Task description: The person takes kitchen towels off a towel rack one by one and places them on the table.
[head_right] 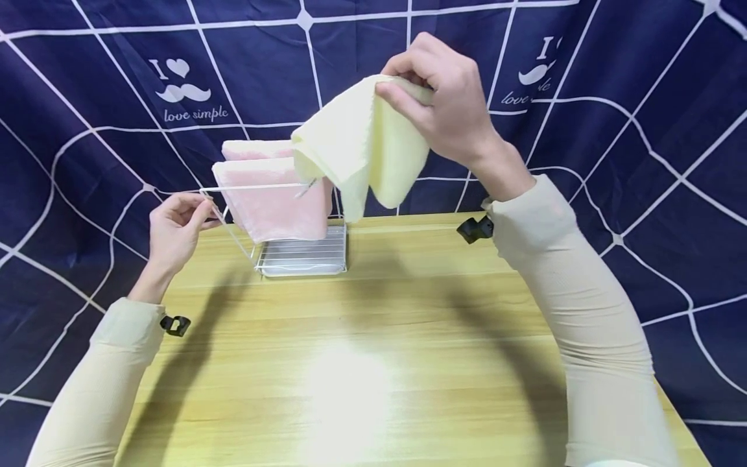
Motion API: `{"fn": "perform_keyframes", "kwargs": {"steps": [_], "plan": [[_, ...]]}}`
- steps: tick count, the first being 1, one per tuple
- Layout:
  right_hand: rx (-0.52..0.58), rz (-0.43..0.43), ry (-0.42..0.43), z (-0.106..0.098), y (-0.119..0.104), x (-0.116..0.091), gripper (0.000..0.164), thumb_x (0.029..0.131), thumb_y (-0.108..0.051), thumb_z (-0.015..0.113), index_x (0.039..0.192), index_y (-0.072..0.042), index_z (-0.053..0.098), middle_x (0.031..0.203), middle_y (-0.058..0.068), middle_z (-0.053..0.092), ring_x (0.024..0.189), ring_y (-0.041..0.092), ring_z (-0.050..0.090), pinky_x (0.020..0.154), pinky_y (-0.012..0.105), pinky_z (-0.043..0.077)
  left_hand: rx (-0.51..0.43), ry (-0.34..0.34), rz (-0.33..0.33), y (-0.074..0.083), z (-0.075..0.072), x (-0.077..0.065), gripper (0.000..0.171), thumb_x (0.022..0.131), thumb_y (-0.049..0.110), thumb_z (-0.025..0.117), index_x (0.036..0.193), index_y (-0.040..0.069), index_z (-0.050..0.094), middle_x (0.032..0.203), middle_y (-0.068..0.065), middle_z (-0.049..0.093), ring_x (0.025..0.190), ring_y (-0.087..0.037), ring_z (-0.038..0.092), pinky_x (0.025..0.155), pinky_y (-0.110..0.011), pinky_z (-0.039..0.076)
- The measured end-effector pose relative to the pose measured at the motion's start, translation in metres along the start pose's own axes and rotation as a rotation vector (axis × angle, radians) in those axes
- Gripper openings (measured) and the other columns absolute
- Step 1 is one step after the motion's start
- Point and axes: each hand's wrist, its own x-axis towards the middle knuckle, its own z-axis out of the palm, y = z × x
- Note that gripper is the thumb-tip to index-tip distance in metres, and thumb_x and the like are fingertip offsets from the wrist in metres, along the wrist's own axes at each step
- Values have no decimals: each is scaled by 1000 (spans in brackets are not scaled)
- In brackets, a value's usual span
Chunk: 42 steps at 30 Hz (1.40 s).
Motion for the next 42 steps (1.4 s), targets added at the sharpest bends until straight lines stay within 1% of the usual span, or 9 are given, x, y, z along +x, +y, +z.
{"fn": "perform_keyframes", "kwargs": {"steps": [3, 6, 10, 17, 22, 27, 32, 35, 42], "plan": [[-35, 18, -10, -9, 1, -3, 13, 91, -2, 78, 90, 10, 74, 78, 14, 61, 83, -13, 42, 72, 4, 35, -2, -8, 4, 2, -1, 0, 6, 98, -6, 68, 100, -11, 67, 84, 5, 75, 73, -1, 71, 70, -17, 69], [-53, 43, -20, -18, 2, -8, 13, 89, -1, 79, 91, 11, 75, 82, -5, 60, 84, -15, 43, 73, 3, 37, -3, -12, 1, 2, -1, 0, 2, 99, -5, 67, 99, -6, 69, 86, 6, 76, 73, -1, 71, 70, -17, 68], [-73, 53, -29, -28, 4, -15, 16, 89, -4, 79, 90, 12, 74, 93, -22, 53, 83, -17, 43, 72, 3, 37, -1, -8, 0, 0, -2, 0, 24, 100, -10, 62, 95, 12, 73, 88, 9, 76, 73, -1, 70, 69, -17, 68], [-103, 39, -122, -37, 12, -33, 23, 94, -12, 79, 93, 10, 74, 79, 23, 64, 82, -13, 39, 70, 2, 29, 11, 6, -2, 0, -2, -1, 32, 99, -10, 62, 92, 19, 73, 86, 6, 75, 72, -1, 70, 69, -17, 68], [-177, 80, -251, -39, 17, -49, 15, 92, -7, 81, 97, 7, 75, 81, 19, 65, 78, -8, 38, 67, 6, 27, 4, 5, -4, -1, -1, -1, 33, 100, -11, 61, 92, 20, 72, 88, 8, 76, 74, -1, 71, 70, -17, 69], [-278, 92, -341, -36, 23, -67, 15, 93, -11, 81, 98, 2, 74, 81, 14, 64, 73, -3, 40, 61, 15, 33, -11, 7, -6, -1, 1, 0, 27, 99, -11, 61, 94, 13, 72, 87, 7, 75, 73, -2, 71, 70, -18, 69], [-299, 134, -368, -28, 24, -83, 12, 92, -14, 82, 95, -5, 76, 82, 10, 65, 69, 5, 48, 57, 21, 38, 8, 10, -19, 0, 1, 0, 6, 99, -11, 61, 101, -10, 67, 84, 8, 75, 73, -2, 70, 70, -18, 69], [-296, 167, -377, -23, 24, -93, 10, 90, -14, 84, 95, -7, 77, 81, 6, 66, 67, 9, 51, 56, 24, 40, 28, 9, -23, 0, 0, 0, 10, 100, -9, 62, 104, -17, 63, 85, 10, 75, 74, -1, 70, 71, -18, 69], [-292, 233, -442, -12, 22, -112, 9, 92, -17, 82, 95, -10, 76, 80, 4, 67, 66, 14, 58, 53, 33, 45, 40, 3, -22, 2, 0, 1, 12, 101, -7, 63, 105, -19, 62, 88, 12, 76, 76, 0, 71, 72, -18, 69]]}}
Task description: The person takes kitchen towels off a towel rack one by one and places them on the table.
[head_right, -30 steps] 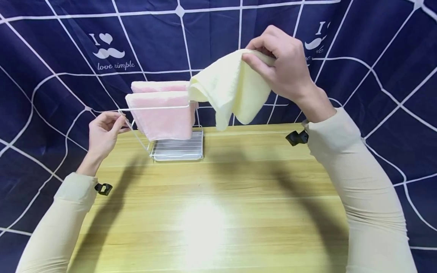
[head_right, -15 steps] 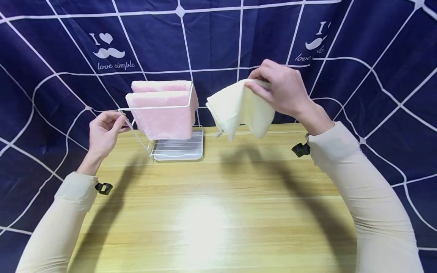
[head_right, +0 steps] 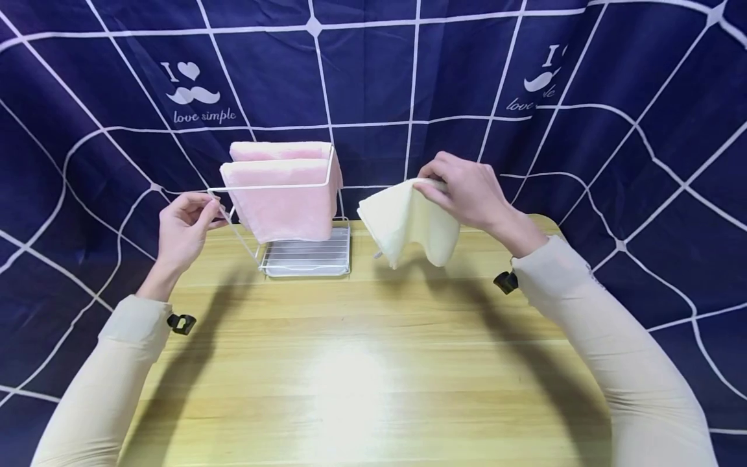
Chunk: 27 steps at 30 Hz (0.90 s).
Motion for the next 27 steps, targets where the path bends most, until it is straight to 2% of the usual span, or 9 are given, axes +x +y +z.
{"fn": "perform_keyframes", "kwargs": {"steps": [7, 15, 23, 27], "plan": [[15, 75, -70, 13, -4, -11, 8, 94, -20, 80, 96, -13, 76, 83, 1, 69, 66, 13, 57, 53, 31, 46, 8, 5, 1, -1, 1, -1, 11, 100, -11, 59, 106, -20, 61, 86, 11, 75, 75, 0, 70, 72, -19, 69], [51, 116, -101, 23, -13, -23, 11, 94, -22, 80, 96, -13, 75, 82, 1, 68, 67, 12, 54, 54, 28, 45, 18, 7, -3, -2, 1, -1, 10, 101, -9, 60, 105, -18, 61, 86, 11, 74, 76, 0, 70, 73, -19, 69], [113, 111, -96, 24, -30, -34, 7, 93, -18, 81, 94, -14, 76, 79, -2, 68, 64, 11, 51, 53, 25, 41, 30, 10, 5, -1, 2, -1, 10, 101, -9, 60, 105, -18, 61, 85, 12, 74, 74, 1, 69, 71, -16, 68], [152, 98, -99, 25, -39, -40, 8, 92, -16, 82, 94, -13, 76, 80, -2, 70, 64, 10, 52, 53, 23, 42, 34, 16, 7, -1, 2, -1, 10, 100, -9, 61, 105, -18, 61, 84, 12, 73, 72, 1, 70, 71, -17, 69]]}}
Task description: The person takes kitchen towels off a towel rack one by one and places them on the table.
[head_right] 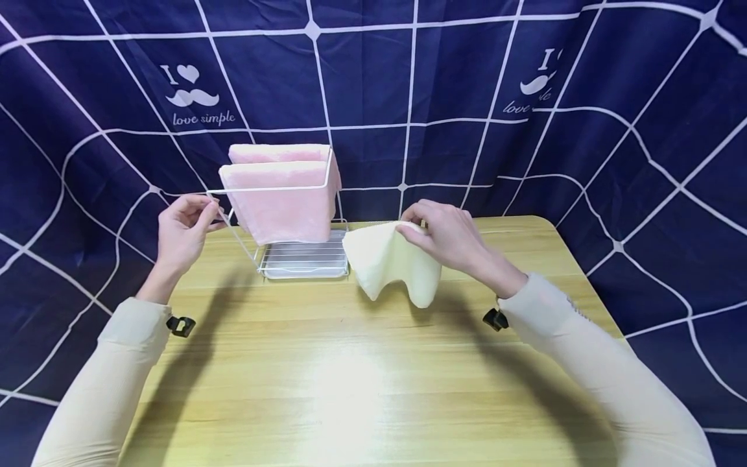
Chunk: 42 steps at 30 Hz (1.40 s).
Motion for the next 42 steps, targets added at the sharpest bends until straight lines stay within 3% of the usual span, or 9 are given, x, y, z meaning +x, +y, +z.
{"fn": "perform_keyframes", "kwargs": {"steps": [6, 15, 23, 42], "plan": [[65, 26, -34, 13, -5, -9, 8, 90, -15, 83, 93, -14, 76, 78, -3, 69, 63, 7, 50, 52, 20, 39, -8, 3, -1, 0, -2, -1, 13, 101, -6, 63, 105, -18, 62, 84, 11, 74, 72, 0, 70, 71, -17, 69], [95, 98, -84, 37, 8, -20, 6, 93, -19, 82, 94, -16, 77, 83, -3, 74, 65, 7, 53, 55, 20, 40, -7, -10, -8, -1, -1, 1, 13, 101, -5, 63, 106, -17, 61, 85, 9, 74, 75, 0, 70, 73, -20, 70], [100, 126, -86, 48, 29, -16, 9, 93, -20, 82, 95, -13, 76, 90, 2, 75, 71, 14, 57, 61, 24, 45, -11, -11, 8, -1, -2, 0, 15, 102, -2, 64, 105, -17, 62, 85, 11, 73, 75, 0, 69, 73, -19, 69], [193, 300, -132, 87, 79, 5, 17, 99, -24, 76, 103, -8, 78, 102, 10, 78, 86, 22, 62, 75, 31, 49, 15, -13, -4, -1, -2, 1, 14, 101, -7, 61, 107, -20, 60, 86, 10, 73, 74, 0, 70, 73, -19, 69]]}}
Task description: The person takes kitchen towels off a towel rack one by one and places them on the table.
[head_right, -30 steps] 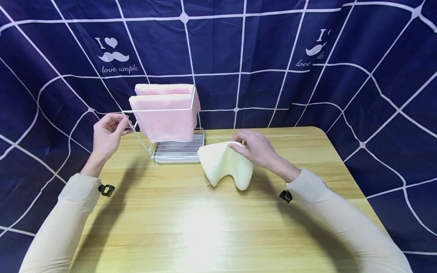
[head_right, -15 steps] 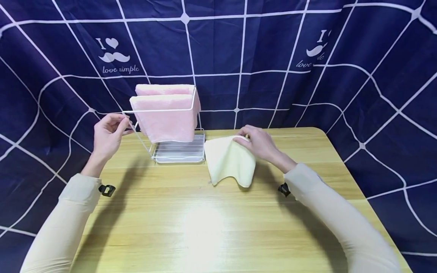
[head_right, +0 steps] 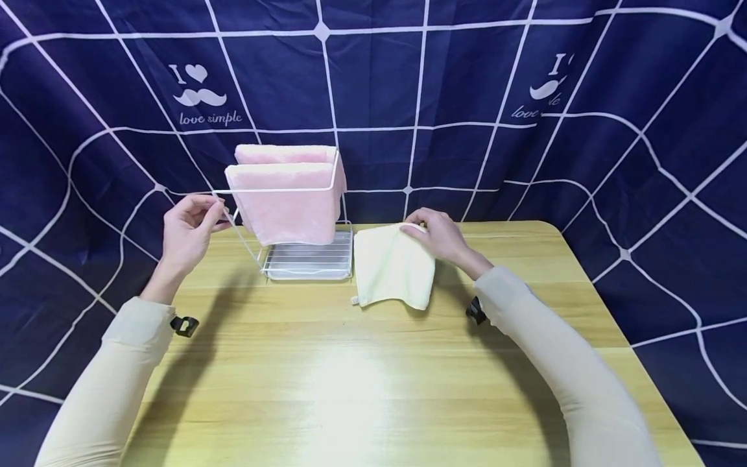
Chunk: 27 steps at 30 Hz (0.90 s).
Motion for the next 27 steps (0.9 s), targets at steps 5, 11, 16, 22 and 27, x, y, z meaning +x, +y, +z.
{"fn": "perform_keyframes", "kwargs": {"steps": [5, 11, 16, 22, 27], "plan": [[-4, 22, -19, 4, 10, 16, 21, 101, -26, 74, 105, -7, 77, 105, 12, 77, 92, 26, 66, 81, 36, 54, -6, 9, 8, 2, 1, 2, 12, 101, -9, 60, 106, -19, 61, 86, 12, 74, 75, 0, 69, 73, -20, 70], [-19, 74, -50, 12, 20, 31, 23, 100, -30, 74, 108, -8, 77, 108, 12, 77, 98, 29, 69, 86, 44, 57, -7, 8, 3, 2, 2, 2, 13, 101, -9, 61, 107, -20, 61, 88, 13, 74, 75, 0, 70, 73, -18, 69], [-34, 98, -71, 18, 28, 39, 25, 99, -32, 76, 108, -10, 77, 110, 10, 77, 103, 29, 71, 90, 49, 60, -16, 18, 10, 2, 3, 1, 11, 99, -12, 60, 106, -21, 60, 85, 12, 74, 73, 0, 70, 71, -17, 69], [-59, 155, -109, 23, 38, 45, 27, 98, -36, 76, 110, -13, 78, 116, 9, 77, 109, 31, 72, 94, 55, 60, -25, 14, 10, 1, 4, 1, 11, 100, -11, 60, 105, -20, 60, 85, 11, 74, 74, 0, 71, 72, -17, 69], [-83, 184, -145, 27, 50, 49, 27, 99, -39, 74, 110, -14, 77, 120, 9, 76, 113, 31, 71, 96, 58, 58, -34, 19, 5, 0, 4, 1, 10, 100, -11, 60, 104, -20, 61, 84, 10, 74, 74, -1, 71, 71, -17, 69]]}}
